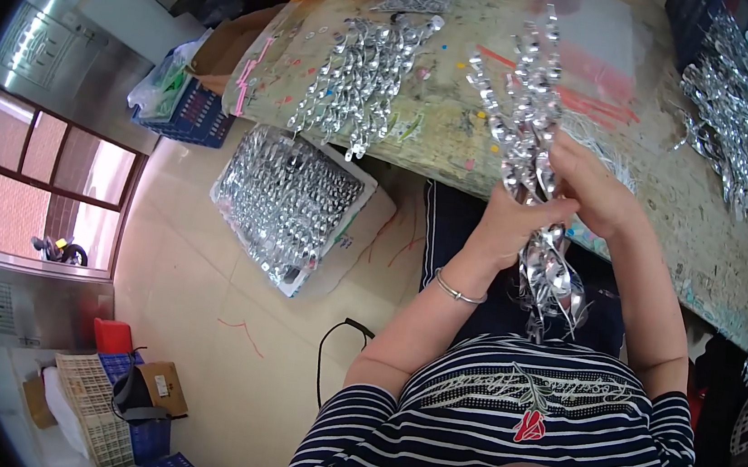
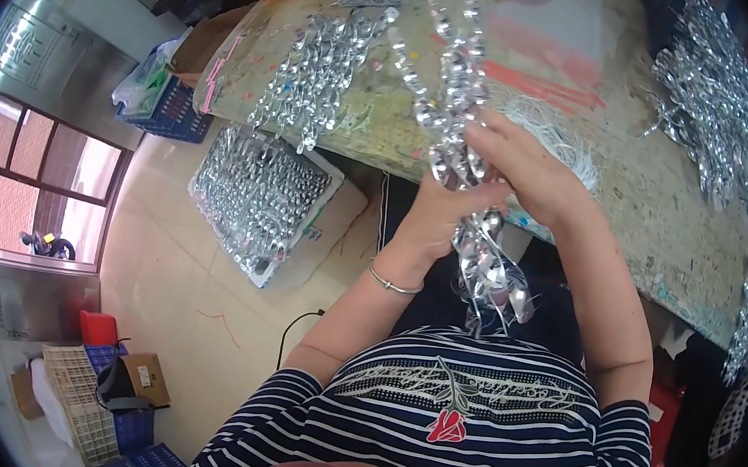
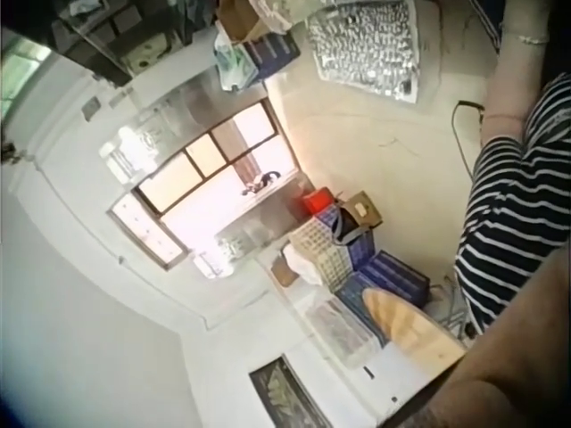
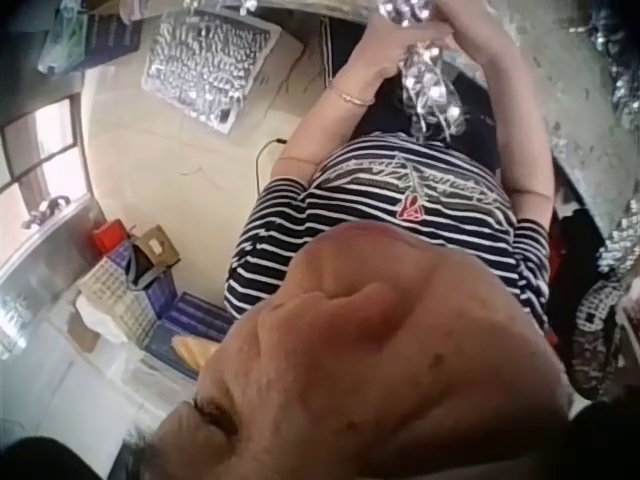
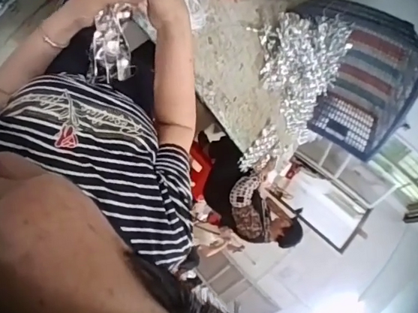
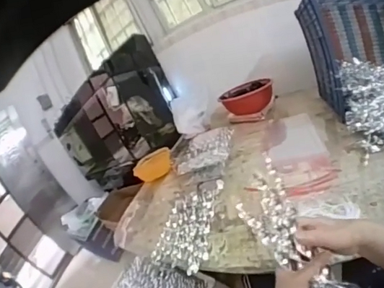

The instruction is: Gathering silver foil tassel decorations and inserting them into plastic packaging bags.

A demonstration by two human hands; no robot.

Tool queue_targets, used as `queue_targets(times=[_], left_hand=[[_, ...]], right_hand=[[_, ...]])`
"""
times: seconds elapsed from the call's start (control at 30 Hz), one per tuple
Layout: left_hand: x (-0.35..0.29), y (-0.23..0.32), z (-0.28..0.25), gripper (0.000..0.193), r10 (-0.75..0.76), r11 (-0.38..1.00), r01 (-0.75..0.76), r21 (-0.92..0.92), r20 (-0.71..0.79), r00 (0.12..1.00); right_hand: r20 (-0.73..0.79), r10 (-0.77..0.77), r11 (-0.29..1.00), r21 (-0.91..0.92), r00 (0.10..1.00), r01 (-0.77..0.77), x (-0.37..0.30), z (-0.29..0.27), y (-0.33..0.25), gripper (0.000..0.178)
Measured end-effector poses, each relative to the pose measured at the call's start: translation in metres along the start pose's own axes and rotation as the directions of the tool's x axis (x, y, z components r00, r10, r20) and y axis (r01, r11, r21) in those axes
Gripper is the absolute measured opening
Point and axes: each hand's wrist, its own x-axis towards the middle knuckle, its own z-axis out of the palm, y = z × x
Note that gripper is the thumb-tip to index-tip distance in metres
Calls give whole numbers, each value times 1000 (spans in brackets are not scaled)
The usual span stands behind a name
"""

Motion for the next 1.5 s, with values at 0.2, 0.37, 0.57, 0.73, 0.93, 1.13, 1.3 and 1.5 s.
queue_targets(times=[0.2, 0.37, 0.57, 0.73, 0.93, 1.13, 1.3, 1.5], left_hand=[[-29, 37, -59, 27, 167, 985, -171, 6, -245, 955], [-69, 71, -112, 43, 318, 868, -429, -250, -384, 867], [-101, 75, -162, 36, 398, 834, -520, -185, -452, 798], [-112, 69, -178, 38, 355, 859, -492, -145, -524, 774], [-114, 69, -183, 38, 341, 852, -492, -180, -523, 781], [-115, 66, -185, 36, 336, 851, -504, -145, -587, 737], [-108, 65, -178, 35, 320, 856, -490, -164, -576, 752], [-101, 63, -164, 35, 313, 870, -471, -145, -575, 756]], right_hand=[[4, 94, 992, -86, 996, -93, 68, 35, -9, 56], [148, -72, 774, -615, 986, 149, 141, 77, 12, 53], [305, -155, 208, -920, 940, 333, 194, 116, 31, 63], [402, -175, 78, -904, 899, 420, 210, 129, 37, 46], [324, -397, 134, -905, 859, 404, 242, 108, 31, 25], [-10, -401, 592, -766, 916, 251, 260, 75, -67, 22], [-100, -394, 824, -479, 913, 303, 247, 34, -120, 21], [-137, -519, 795, -439, 844, 418, 185, 16, -153, 22]])
